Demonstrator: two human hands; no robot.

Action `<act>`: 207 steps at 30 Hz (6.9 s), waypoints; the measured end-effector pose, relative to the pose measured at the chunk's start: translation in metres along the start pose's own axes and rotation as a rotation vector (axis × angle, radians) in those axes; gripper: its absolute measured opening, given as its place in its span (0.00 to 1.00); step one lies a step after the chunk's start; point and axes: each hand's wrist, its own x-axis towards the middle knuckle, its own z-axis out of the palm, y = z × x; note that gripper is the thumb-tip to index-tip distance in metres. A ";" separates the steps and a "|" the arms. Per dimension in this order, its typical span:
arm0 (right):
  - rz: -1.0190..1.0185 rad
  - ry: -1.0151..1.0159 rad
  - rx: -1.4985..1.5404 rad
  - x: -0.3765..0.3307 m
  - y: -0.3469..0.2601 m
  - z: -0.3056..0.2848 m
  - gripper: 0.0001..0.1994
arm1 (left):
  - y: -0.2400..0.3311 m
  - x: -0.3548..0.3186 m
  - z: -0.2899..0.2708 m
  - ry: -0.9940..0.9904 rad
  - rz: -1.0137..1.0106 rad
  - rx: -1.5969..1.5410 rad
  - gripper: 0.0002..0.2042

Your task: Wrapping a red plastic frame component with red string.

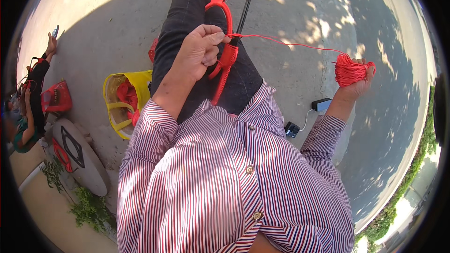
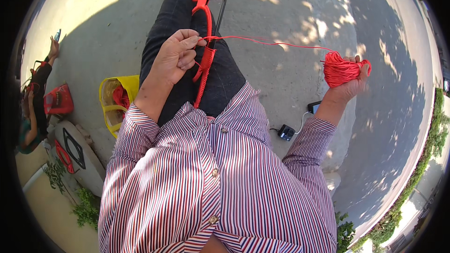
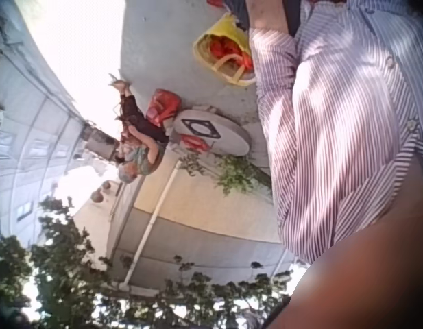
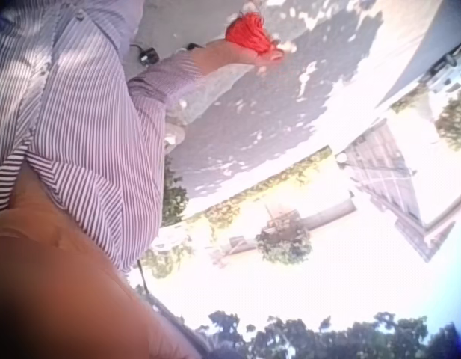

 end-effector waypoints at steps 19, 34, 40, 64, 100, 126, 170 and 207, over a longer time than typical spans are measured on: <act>0.736 -0.678 -0.595 -0.093 0.148 0.107 0.35 | -0.015 0.000 0.008 -0.046 0.073 -0.107 0.08; 0.846 -0.729 -0.696 -0.088 0.134 0.093 0.19 | -0.021 0.002 0.020 -0.097 0.009 -0.130 0.08; 0.784 -0.740 -0.689 -0.091 0.150 0.105 0.13 | -0.001 -0.009 -0.006 0.028 0.080 -0.040 0.04; 0.523 -0.476 -0.178 -0.088 0.042 0.064 0.16 | -0.034 0.024 -0.024 -0.100 -0.097 0.012 0.19; 0.621 -0.616 -0.875 -0.102 0.123 0.105 0.29 | -0.037 0.048 -0.028 -0.428 -0.337 -0.169 0.24; 0.738 -0.759 -0.847 -0.094 0.137 0.107 0.12 | -0.042 0.048 -0.027 -0.384 -0.299 -0.119 0.25; 0.696 -0.652 -0.998 -0.129 0.091 0.088 0.11 | -0.044 0.046 -0.014 -0.225 -0.384 -0.286 0.18; 0.459 -0.345 -0.720 -0.121 0.089 0.066 0.20 | -0.046 0.017 -0.003 0.238 0.240 0.411 0.15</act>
